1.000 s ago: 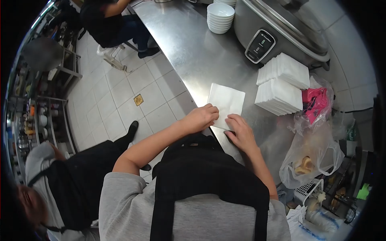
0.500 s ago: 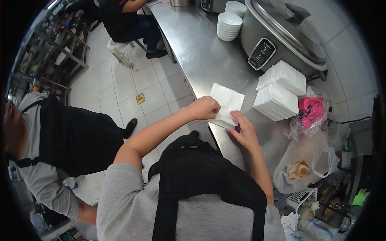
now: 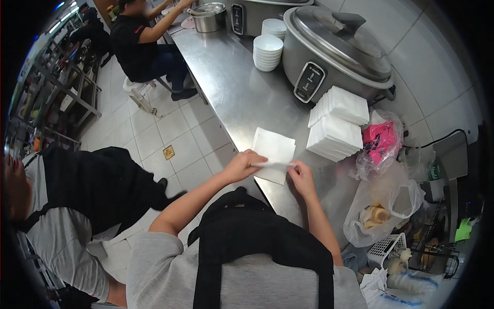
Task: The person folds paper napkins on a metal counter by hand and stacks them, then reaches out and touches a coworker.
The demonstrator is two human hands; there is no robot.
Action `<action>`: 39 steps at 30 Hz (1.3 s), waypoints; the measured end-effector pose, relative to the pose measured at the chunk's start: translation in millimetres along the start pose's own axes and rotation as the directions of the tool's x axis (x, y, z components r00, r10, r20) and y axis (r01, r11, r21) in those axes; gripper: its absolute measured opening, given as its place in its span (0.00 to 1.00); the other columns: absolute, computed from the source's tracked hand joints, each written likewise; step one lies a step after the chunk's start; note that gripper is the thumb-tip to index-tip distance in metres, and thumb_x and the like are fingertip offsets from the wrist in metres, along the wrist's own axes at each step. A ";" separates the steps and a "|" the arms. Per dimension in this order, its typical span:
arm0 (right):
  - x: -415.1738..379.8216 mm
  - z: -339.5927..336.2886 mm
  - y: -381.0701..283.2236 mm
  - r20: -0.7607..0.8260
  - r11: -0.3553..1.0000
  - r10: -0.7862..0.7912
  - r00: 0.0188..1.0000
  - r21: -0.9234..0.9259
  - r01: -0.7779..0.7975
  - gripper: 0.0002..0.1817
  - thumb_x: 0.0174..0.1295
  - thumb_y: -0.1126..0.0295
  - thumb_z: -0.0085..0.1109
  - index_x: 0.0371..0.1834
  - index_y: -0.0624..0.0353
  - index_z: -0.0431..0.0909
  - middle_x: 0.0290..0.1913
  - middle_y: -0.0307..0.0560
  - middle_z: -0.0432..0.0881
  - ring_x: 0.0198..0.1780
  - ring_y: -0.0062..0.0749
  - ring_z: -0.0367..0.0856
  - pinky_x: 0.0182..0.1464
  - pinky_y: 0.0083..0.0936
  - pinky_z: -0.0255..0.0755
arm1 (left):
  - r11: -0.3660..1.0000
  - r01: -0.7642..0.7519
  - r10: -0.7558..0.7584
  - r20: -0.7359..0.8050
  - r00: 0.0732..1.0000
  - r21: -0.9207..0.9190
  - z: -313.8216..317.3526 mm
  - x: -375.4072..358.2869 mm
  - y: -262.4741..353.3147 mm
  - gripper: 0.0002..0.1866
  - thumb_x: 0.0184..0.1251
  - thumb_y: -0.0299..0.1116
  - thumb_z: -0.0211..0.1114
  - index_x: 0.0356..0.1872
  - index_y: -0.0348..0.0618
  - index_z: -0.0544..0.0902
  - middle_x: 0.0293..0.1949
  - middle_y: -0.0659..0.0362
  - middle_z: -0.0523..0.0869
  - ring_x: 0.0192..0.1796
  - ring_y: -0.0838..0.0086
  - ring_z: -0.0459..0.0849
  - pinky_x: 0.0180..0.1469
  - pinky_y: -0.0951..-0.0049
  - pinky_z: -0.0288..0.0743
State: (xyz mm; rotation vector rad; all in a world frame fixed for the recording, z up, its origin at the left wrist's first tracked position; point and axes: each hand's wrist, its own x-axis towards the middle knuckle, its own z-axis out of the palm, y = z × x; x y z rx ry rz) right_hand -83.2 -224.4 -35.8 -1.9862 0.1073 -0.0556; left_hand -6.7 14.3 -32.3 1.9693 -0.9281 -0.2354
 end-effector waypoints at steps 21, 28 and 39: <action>49.4 15.0 5.3 -0.194 0.931 0.072 0.978 -0.339 -0.135 0.12 0.60 0.62 0.55 0.31 0.61 0.73 0.28 0.56 0.80 0.33 0.54 0.79 0.35 0.44 0.69 | 0.884 0.454 -0.421 -0.231 0.877 0.113 3.8 27.5 10.6 0.41 0.58 0.38 0.65 0.70 0.45 0.52 0.20 0.50 0.81 0.30 0.50 0.83 0.33 0.54 0.75; 47.8 16.2 -2.8 -0.259 0.913 0.029 0.965 -0.387 -0.131 0.12 0.60 0.64 0.56 0.32 0.64 0.73 0.30 0.62 0.79 0.34 0.57 0.79 0.37 0.44 0.69 | 0.894 0.416 -0.379 -0.214 0.900 0.168 0.2 30.3 13.3 0.40 0.61 0.36 0.62 0.71 0.45 0.50 0.20 0.50 0.81 0.28 0.50 0.82 0.32 0.53 0.75; 44.5 27.8 -5.1 -0.371 0.867 -0.013 0.929 -0.467 -0.174 0.09 0.62 0.64 0.53 0.37 0.58 0.72 0.27 0.60 0.80 0.33 0.58 0.79 0.35 0.50 0.70 | 0.822 0.423 -0.321 -0.303 0.897 0.382 15.4 31.7 1.3 0.41 0.61 0.37 0.63 0.72 0.54 0.49 0.23 0.48 0.84 0.27 0.50 0.84 0.30 0.52 0.77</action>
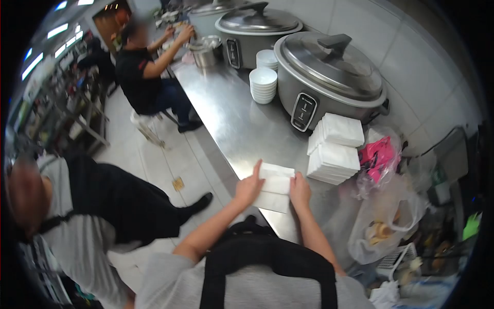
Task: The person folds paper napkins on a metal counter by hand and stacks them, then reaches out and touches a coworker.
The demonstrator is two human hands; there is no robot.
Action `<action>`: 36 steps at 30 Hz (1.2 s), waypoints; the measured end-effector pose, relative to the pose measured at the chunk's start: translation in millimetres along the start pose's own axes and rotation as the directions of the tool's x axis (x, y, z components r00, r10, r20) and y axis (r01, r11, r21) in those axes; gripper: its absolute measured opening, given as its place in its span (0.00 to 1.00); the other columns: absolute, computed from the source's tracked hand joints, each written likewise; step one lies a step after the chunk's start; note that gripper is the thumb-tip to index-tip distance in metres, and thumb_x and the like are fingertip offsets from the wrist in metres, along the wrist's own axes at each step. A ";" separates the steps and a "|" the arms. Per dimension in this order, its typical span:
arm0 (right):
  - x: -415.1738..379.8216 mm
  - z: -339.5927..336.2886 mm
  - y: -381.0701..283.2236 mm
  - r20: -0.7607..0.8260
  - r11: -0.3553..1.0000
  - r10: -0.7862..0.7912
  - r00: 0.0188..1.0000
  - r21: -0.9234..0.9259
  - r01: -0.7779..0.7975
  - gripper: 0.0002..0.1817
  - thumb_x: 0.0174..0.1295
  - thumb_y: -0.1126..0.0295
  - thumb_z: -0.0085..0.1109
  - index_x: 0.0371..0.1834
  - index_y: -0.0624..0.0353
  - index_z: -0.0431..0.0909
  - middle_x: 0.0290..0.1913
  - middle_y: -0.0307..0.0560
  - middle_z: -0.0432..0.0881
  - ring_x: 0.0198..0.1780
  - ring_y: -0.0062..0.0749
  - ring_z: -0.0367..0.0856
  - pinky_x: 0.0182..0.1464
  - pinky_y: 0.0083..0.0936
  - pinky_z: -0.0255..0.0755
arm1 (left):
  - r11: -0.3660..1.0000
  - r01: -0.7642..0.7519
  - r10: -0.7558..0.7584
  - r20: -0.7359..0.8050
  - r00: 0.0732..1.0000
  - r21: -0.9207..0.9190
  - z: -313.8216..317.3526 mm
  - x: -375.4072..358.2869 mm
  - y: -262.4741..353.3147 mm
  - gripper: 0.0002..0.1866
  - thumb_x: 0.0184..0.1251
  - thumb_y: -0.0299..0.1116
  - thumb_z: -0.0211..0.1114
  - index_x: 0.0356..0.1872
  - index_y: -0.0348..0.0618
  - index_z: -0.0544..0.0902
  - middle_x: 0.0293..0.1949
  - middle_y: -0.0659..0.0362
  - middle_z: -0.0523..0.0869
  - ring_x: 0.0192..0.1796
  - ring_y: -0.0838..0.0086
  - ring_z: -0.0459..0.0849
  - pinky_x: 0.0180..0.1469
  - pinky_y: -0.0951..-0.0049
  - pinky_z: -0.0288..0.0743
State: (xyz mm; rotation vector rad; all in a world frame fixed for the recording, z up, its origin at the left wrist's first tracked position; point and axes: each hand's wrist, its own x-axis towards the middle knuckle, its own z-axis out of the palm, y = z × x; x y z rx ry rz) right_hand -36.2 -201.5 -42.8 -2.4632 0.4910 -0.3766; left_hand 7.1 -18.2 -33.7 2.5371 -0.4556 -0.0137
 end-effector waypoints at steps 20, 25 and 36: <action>-0.9 2.6 -9.9 -0.022 0.982 -0.049 0.999 -0.184 0.044 0.08 0.65 0.66 0.49 0.38 0.60 0.71 0.23 0.58 0.81 0.29 0.58 0.82 0.33 0.51 0.74 | 0.812 -0.568 0.568 0.041 0.822 0.130 14.4 -6.3 24.5 0.36 0.62 0.40 0.60 0.68 0.33 0.58 0.68 0.40 0.60 0.71 0.49 0.57 0.69 0.53 0.55; -8.0 -18.9 -18.1 -0.045 0.985 -0.159 0.986 -0.074 0.155 0.11 0.65 0.66 0.49 0.42 0.63 0.72 0.41 0.59 0.81 0.45 0.54 0.80 0.46 0.46 0.72 | 0.860 -0.457 0.422 0.187 0.887 0.226 26.7 -16.8 31.8 0.43 0.65 0.56 0.52 0.70 0.31 0.53 0.72 0.38 0.51 0.75 0.49 0.47 0.70 0.42 0.44; -16.5 -8.3 -1.2 0.461 0.818 -0.531 0.711 0.062 0.572 0.35 0.60 0.67 0.52 0.70 0.68 0.54 0.73 0.63 0.51 0.75 0.52 0.48 0.73 0.45 0.44 | 0.908 -0.314 0.248 0.249 0.936 0.277 -1.7 -31.7 -15.9 0.50 0.61 0.65 0.50 0.73 0.36 0.49 0.75 0.48 0.48 0.77 0.60 0.46 0.70 0.37 0.40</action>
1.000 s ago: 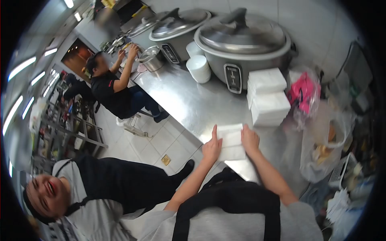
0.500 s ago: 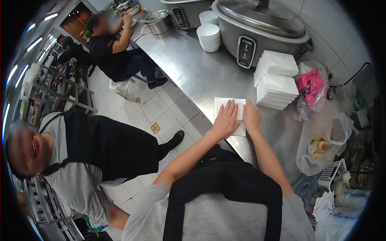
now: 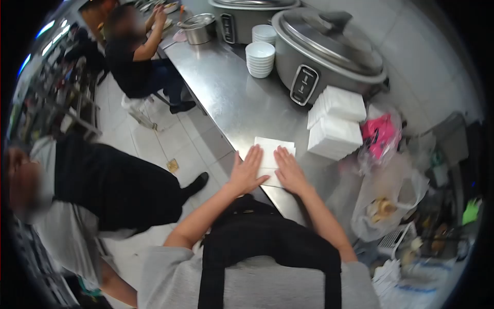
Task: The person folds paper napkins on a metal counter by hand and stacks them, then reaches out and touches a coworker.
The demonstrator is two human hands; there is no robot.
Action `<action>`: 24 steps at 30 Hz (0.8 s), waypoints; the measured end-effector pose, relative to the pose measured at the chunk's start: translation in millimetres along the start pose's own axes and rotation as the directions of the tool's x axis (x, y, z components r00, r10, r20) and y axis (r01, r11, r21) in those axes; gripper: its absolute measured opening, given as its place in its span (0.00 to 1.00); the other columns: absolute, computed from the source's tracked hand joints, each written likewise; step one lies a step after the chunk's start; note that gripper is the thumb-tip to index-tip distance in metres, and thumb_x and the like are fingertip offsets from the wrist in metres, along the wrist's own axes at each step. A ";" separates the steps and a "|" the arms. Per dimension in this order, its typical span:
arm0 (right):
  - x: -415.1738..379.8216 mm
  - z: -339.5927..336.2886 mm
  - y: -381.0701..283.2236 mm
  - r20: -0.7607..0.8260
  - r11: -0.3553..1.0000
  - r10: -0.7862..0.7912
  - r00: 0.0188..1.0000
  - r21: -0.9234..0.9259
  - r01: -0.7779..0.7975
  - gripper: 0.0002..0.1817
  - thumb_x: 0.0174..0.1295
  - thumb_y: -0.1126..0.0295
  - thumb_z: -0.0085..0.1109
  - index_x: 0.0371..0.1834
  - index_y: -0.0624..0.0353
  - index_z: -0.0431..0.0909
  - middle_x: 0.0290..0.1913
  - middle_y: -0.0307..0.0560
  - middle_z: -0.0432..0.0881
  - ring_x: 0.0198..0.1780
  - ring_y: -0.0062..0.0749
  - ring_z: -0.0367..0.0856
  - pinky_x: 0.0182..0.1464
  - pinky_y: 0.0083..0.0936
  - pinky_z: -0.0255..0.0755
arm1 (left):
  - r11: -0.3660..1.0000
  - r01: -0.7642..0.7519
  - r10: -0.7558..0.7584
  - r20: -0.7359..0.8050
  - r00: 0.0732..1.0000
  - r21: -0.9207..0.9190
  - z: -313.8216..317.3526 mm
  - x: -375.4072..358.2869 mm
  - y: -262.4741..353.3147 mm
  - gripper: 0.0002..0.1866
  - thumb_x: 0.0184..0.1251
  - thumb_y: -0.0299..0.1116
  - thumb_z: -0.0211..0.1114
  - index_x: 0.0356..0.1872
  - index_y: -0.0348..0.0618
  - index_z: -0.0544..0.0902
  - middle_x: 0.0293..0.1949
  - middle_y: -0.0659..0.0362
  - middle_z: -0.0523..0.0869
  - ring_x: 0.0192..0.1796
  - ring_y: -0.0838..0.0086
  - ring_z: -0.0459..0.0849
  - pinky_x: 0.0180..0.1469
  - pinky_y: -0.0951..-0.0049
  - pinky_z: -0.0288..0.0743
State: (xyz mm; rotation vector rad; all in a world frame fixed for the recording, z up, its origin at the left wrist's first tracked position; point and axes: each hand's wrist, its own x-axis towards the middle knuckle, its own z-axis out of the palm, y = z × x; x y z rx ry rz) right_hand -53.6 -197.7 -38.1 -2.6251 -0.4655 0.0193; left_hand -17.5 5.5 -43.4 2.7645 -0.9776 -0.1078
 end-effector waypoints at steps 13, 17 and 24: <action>-7.8 -29.6 -42.4 -0.361 0.961 -0.265 0.894 -0.177 0.213 0.21 0.57 0.80 0.48 0.55 0.65 0.74 0.59 0.56 0.76 0.64 0.47 0.71 0.66 0.44 0.62 | -0.261 0.304 -0.313 0.378 0.871 -0.916 -46.3 -10.7 32.3 0.19 0.62 0.37 0.61 0.50 0.36 0.78 0.42 0.54 0.84 0.38 0.72 0.84 0.36 0.73 0.78; -41.1 -75.0 -11.7 -0.524 0.994 -0.069 0.849 -0.113 0.011 0.22 0.58 0.81 0.48 0.58 0.63 0.75 0.60 0.52 0.76 0.64 0.42 0.72 0.65 0.42 0.64 | 0.039 0.219 -0.229 0.205 0.952 -0.975 -68.1 11.4 38.2 0.16 0.59 0.28 0.61 0.48 0.33 0.79 0.41 0.56 0.84 0.38 0.76 0.83 0.39 0.74 0.76; -57.5 -163.6 25.1 -0.406 0.275 0.674 0.617 0.913 0.301 0.21 0.66 0.76 0.49 0.62 0.65 0.66 0.51 0.53 0.80 0.50 0.29 0.80 0.48 0.25 0.75 | 0.012 -0.148 0.015 -0.147 0.989 -0.989 -110.8 103.7 117.8 0.15 0.61 0.29 0.62 0.47 0.30 0.79 0.36 0.56 0.85 0.35 0.75 0.83 0.38 0.74 0.76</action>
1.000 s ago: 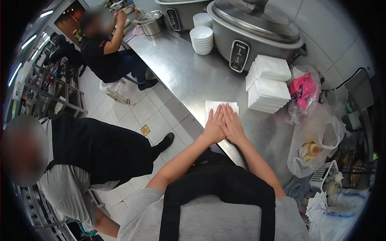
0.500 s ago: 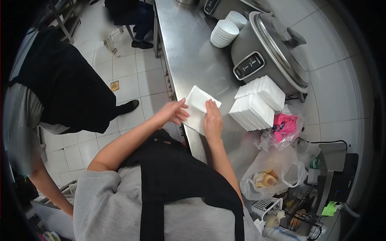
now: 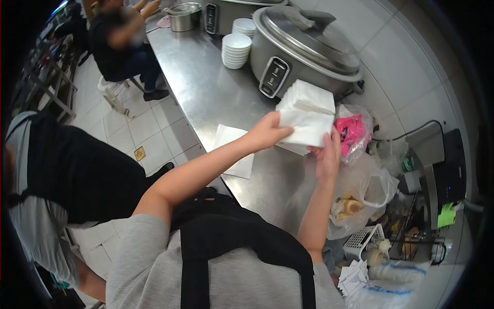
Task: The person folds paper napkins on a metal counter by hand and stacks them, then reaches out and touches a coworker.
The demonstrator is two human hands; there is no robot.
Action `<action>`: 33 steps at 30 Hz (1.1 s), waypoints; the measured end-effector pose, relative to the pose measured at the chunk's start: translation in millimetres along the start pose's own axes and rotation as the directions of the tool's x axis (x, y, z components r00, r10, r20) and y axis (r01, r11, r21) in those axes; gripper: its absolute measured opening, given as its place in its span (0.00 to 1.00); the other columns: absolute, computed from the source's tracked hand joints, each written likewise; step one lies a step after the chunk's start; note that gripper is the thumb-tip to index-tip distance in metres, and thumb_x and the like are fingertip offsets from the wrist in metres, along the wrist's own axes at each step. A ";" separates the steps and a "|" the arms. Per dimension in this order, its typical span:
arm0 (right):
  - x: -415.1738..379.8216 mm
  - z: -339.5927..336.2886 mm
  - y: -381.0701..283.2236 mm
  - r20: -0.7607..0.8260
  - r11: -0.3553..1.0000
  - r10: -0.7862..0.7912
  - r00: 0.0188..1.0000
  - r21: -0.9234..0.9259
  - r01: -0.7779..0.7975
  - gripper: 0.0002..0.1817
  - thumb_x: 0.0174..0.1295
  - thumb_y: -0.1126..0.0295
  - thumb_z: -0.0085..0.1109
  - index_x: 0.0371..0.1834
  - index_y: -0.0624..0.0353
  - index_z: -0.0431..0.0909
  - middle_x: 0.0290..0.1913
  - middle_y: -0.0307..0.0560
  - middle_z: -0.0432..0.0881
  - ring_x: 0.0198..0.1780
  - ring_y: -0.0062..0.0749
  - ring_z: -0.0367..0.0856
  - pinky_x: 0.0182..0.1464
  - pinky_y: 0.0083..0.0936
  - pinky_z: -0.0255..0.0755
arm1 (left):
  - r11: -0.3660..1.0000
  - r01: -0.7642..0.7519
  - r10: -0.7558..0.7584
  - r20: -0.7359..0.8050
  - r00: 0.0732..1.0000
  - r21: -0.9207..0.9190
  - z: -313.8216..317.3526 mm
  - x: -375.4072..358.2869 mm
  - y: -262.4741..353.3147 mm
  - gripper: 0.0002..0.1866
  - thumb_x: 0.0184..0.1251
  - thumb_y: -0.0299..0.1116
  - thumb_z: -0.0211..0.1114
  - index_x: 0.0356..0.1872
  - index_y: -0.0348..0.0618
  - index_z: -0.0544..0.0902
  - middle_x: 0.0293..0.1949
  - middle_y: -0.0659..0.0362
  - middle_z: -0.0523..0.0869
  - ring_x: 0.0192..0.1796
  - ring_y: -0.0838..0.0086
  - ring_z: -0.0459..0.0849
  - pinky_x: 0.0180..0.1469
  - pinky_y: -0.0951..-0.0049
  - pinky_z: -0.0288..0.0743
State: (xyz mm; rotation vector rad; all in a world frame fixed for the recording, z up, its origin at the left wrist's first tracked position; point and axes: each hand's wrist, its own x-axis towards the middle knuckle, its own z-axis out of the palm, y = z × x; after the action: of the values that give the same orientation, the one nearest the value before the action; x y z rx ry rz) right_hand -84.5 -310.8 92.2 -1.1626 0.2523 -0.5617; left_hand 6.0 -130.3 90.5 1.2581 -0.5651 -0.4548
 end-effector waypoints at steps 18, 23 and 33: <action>64.4 -46.7 44.2 0.181 0.352 -0.425 0.887 -0.870 0.346 0.16 0.56 0.75 0.57 0.49 0.62 0.75 0.50 0.54 0.77 0.51 0.45 0.76 0.55 0.36 0.68 | 0.791 -0.081 0.322 -0.300 0.898 0.606 12.2 53.4 -82.1 0.19 0.59 0.36 0.65 0.45 0.39 0.68 0.28 0.56 0.78 0.31 0.65 0.79 0.33 0.65 0.71; 63.9 -46.3 43.0 0.211 0.380 -0.452 0.866 -0.833 0.402 0.13 0.59 0.78 0.53 0.48 0.63 0.78 0.55 0.55 0.75 0.60 0.46 0.71 0.61 0.36 0.64 | 0.823 -0.165 0.388 -0.325 0.862 0.544 -3.8 48.3 -62.9 0.16 0.61 0.36 0.63 0.45 0.38 0.71 0.36 0.55 0.78 0.37 0.68 0.79 0.34 0.66 0.72; -69.1 20.0 84.7 0.669 0.481 0.032 0.743 -0.662 0.575 0.11 0.53 0.78 0.54 0.41 0.63 0.77 0.46 0.54 0.79 0.51 0.49 0.76 0.54 0.35 0.70 | 0.489 -0.279 -0.090 0.366 0.926 0.826 -100.8 -108.4 -51.0 0.08 0.51 0.26 0.61 0.34 0.42 0.78 0.37 0.58 0.79 0.45 0.65 0.79 0.44 0.63 0.77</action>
State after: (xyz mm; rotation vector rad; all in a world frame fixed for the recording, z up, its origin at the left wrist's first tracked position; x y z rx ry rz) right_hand -108.7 -233.8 15.7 -2.3508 -0.3148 -0.2978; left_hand -16.2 -1.3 4.6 2.1383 -1.3015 -0.2889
